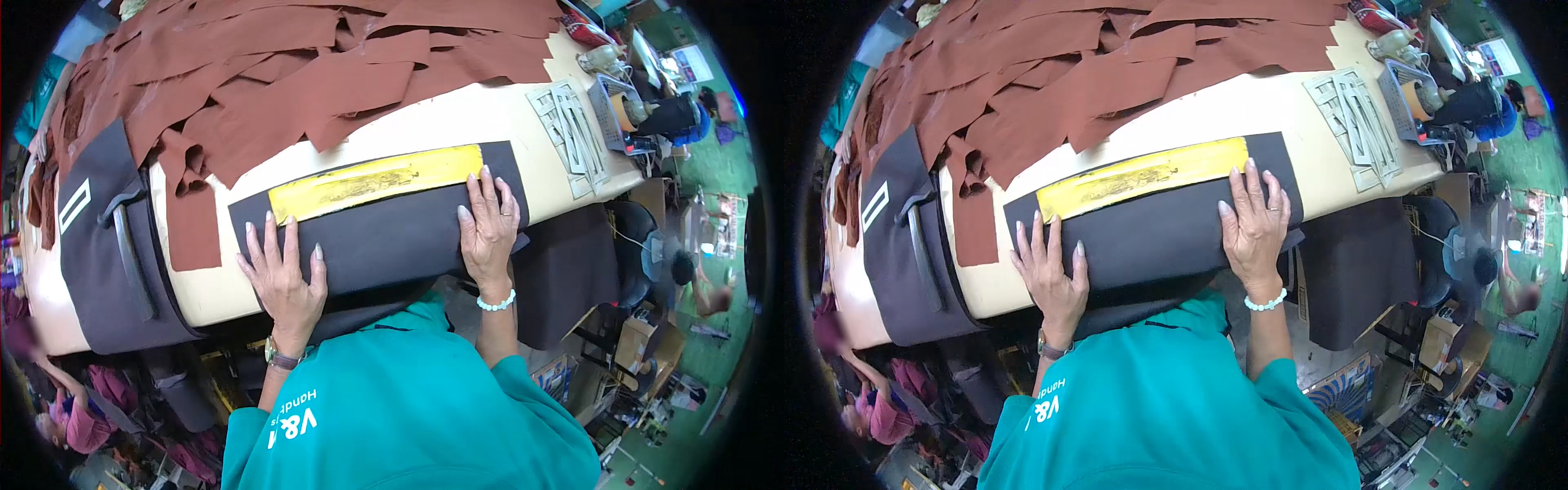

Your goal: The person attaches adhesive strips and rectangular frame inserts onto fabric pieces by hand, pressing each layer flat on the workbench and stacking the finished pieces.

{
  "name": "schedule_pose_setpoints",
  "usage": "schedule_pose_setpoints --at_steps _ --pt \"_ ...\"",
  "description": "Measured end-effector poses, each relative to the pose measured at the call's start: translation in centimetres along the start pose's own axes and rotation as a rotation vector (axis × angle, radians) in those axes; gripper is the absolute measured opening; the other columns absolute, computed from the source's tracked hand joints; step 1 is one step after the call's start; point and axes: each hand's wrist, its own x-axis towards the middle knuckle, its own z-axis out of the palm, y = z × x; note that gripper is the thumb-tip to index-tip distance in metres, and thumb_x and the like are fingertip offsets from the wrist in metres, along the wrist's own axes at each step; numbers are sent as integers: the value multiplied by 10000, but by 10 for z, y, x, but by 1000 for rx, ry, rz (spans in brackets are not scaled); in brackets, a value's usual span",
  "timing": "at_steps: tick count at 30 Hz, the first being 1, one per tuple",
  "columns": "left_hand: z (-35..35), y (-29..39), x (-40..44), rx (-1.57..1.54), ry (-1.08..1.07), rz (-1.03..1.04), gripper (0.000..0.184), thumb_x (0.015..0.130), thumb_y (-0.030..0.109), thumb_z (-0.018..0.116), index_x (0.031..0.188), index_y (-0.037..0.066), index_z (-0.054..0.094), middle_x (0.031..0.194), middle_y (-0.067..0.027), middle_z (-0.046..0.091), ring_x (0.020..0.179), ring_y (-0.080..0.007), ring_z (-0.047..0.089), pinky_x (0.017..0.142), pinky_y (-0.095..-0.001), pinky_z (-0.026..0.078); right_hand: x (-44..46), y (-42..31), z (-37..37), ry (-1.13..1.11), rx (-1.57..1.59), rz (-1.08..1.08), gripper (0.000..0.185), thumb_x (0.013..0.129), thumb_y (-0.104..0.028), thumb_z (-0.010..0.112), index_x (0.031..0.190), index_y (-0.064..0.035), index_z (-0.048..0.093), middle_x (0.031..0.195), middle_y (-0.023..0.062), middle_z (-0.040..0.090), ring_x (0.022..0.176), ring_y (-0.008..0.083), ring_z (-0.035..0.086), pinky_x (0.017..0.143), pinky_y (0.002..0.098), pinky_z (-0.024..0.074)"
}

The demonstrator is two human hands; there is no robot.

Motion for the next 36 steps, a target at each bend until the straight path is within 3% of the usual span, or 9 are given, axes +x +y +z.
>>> schedule_pose_setpoints --at_steps 4,19,20,25,27,36 --pt "-3 2 1 12 -25 -11 509 829 232 580 1309 93 485 1409 -135 384 1339 -379 249 1058 -572 149 0 -1 -1 -4 20 14 436 895 -281 512 1290 -95 523 1382 78 445 1242 308 366 1034 449 248" --pt "-4 3 1 1 -27 -5 506 828 221 584 1307 89 486 1407 -140 383 1338 -378 254 1054 -573 155 1 -2 -4 -34 23 21 446 893 -286 510 1295 -93 514 1388 78 438 1254 304 367 1041 452 239" --pt "-1 0 1 5 -5 18 527 800 256 593 1285 74 495 1389 -171 390 1316 -407 282 1018 -628 186 1 -2 -3 -33 8 18 447 891 -281 512 1293 -88 512 1387 82 437 1255 307 367 1042 450 239" --pt "-3 -1 1 -1 -43 0 542 813 304 587 1297 81 488 1396 -182 370 1317 -412 272 997 -640 209 1 -3 -2 -59 -38 18 461 891 -264 500 1315 -83 484 1400 87 420 1266 309 359 1054 442 231" --pt "-5 2 1 -54 -29 -23 523 816 253 596 1299 82 491 1396 -166 381 1319 -408 270 1013 -630 186 1 -2 -1 -52 -25 11 456 910 -283 476 1325 -96 477 1409 70 413 1270 307 354 1058 442 226" --pt "-2 0 0 -61 -55 -28 529 828 281 581 1311 92 480 1435 -153 324 1348 -406 213 1018 -652 149 0 -1 1 -37 -12 11 440 917 -283 482 1316 -98 489 1406 59 419 1267 313 361 1054 454 235"
